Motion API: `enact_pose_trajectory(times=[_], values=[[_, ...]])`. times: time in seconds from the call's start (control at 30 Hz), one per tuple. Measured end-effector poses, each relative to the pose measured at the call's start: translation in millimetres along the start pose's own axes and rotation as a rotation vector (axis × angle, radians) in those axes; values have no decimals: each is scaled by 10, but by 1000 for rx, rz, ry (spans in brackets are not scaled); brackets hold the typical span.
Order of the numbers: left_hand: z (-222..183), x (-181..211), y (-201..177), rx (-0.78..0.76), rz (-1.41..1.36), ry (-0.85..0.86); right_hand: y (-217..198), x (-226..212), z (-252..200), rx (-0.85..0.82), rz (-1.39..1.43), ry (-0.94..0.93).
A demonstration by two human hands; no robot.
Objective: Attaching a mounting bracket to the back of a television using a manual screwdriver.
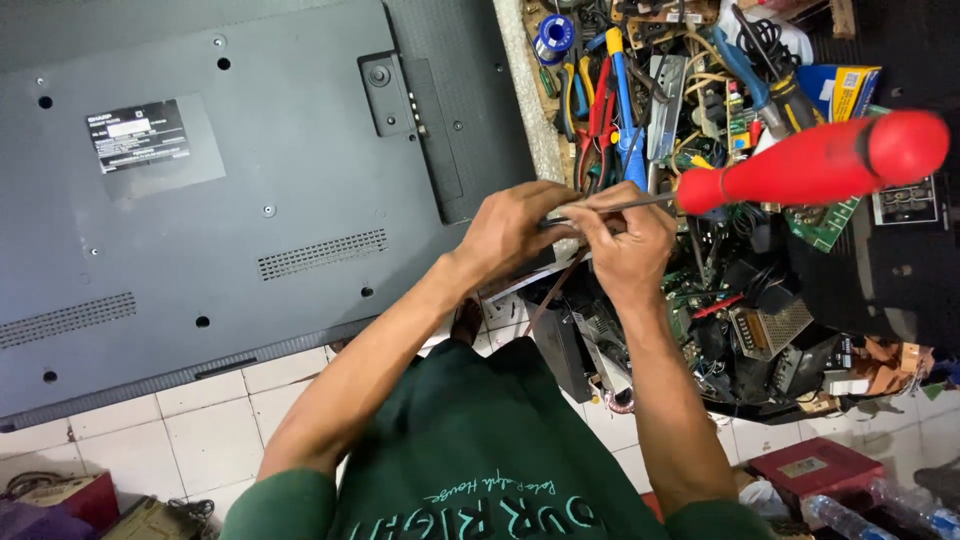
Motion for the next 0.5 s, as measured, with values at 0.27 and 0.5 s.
enact_pose_trajectory(times=[0.27, 0.5], values=[[153, 15, 255, -244, 158, 111, -542, -539, 369, 255, 414, 282], [-127, -189, 393, -355, 234, 105, -550, -1448, 632, 7, 12, -103]])
Point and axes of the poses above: each hand's wrist, its own z-axis towards the middle knuckle, its own y-axis out of the palm, x = y × z, the point moved 6 cm from there along z, towards the middle knuckle, and after that the axes turned 12 degrees about z, right-handed, at the moved point
